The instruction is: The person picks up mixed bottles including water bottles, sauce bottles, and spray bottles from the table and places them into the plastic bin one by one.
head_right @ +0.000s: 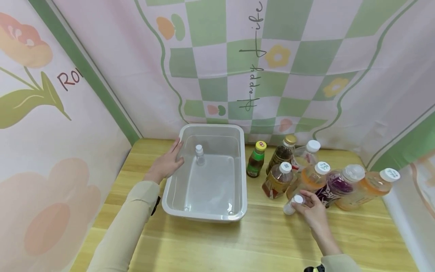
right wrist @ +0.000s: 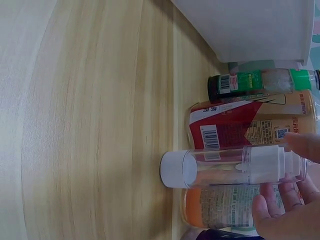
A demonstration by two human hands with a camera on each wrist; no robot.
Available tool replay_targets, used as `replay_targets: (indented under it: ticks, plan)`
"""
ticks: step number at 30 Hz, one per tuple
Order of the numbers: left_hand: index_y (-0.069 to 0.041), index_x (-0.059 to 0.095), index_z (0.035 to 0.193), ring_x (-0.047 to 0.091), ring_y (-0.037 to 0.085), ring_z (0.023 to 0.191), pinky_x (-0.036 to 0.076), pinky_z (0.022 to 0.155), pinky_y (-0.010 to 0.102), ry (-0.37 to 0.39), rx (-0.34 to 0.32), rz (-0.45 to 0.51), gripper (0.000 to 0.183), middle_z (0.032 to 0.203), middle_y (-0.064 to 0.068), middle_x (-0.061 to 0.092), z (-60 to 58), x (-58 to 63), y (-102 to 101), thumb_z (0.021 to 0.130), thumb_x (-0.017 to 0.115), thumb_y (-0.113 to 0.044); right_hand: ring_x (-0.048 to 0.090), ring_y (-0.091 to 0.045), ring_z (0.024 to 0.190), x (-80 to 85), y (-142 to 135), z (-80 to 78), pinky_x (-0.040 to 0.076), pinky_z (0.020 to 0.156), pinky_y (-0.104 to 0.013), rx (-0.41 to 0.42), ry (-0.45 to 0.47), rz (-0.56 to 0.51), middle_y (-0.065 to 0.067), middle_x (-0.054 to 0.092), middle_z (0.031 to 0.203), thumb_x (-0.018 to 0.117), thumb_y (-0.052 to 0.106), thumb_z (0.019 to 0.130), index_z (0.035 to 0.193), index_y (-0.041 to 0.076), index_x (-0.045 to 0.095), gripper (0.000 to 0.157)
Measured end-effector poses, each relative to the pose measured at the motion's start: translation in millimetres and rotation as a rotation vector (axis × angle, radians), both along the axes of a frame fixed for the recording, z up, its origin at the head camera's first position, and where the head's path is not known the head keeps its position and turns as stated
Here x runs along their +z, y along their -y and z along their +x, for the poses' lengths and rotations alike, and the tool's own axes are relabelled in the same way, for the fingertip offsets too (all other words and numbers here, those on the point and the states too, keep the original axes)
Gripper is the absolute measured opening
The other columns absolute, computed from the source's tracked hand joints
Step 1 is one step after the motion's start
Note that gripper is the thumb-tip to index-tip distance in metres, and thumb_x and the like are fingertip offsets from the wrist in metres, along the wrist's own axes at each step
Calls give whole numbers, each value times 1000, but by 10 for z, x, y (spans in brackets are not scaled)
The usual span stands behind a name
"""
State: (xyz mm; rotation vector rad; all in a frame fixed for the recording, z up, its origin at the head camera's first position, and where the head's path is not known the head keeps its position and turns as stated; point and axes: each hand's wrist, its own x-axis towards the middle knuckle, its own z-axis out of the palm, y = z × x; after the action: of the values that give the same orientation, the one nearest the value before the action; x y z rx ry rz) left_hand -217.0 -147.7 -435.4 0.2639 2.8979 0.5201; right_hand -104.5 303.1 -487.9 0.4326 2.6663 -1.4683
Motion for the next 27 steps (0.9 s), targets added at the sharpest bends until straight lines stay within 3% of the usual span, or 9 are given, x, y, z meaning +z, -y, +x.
replay_targets:
  ticks: [3,5,7,9,12,14,16,19,27]
  plan:
    - [-21,7,155,54,22,64,42,48,27,7,5,6,67,163,-8,-4,-2,8,-4,97,33,-41,38,26,78,16,20,-3,40,69,0,5,21,12,-9,64,111,69,11,85,138,-10,35,66]
    - [-21,8,155,52,21,63,42,48,27,6,3,6,67,163,-7,-4,-4,10,-5,97,33,-41,35,28,79,30,31,-2,38,69,1,11,42,16,-31,51,129,68,13,86,140,-9,33,68]
    - [-21,8,155,52,21,63,42,48,27,6,1,4,67,163,-7,-3,-6,8,-3,97,33,-41,32,28,80,45,41,5,36,69,2,17,58,13,-37,37,140,67,16,88,141,-9,31,69]
    - [-21,7,155,51,21,62,42,47,27,5,-2,6,67,163,-7,-3,-8,4,0,97,33,-41,32,28,80,59,51,14,37,69,2,16,53,14,-36,37,140,67,18,88,140,-9,32,69]
    - [-21,7,155,52,21,62,42,47,27,7,-1,11,67,163,-7,-4,-14,-5,3,97,33,-41,36,27,80,85,69,22,40,69,1,18,21,12,-20,54,129,68,20,87,139,-8,34,68]
    - [-21,6,155,53,21,64,42,47,27,12,-2,11,67,163,-7,-5,-14,-3,2,97,33,-41,39,26,80,120,86,27,42,70,-1,23,-3,2,5,61,112,69,19,86,138,-8,35,68]
    - [-21,6,155,54,22,66,43,47,27,14,-3,16,68,163,-7,-5,-16,-3,2,97,34,-40,42,24,81,172,110,31,43,71,-2,31,-28,-16,29,53,98,70,17,85,138,-7,36,67]
    - [-20,7,155,53,24,64,43,48,28,17,-5,32,68,163,-7,-4,-9,12,5,97,35,-39,44,23,84,271,153,41,44,72,-2,45,-61,-51,42,43,91,70,15,85,137,-1,39,63]
    - [-18,10,155,49,21,57,42,47,28,3,-5,63,68,163,-5,-1,2,8,8,96,36,-38,52,19,88,520,274,57,44,76,0,69,-171,-177,39,52,97,69,7,84,127,26,49,52]
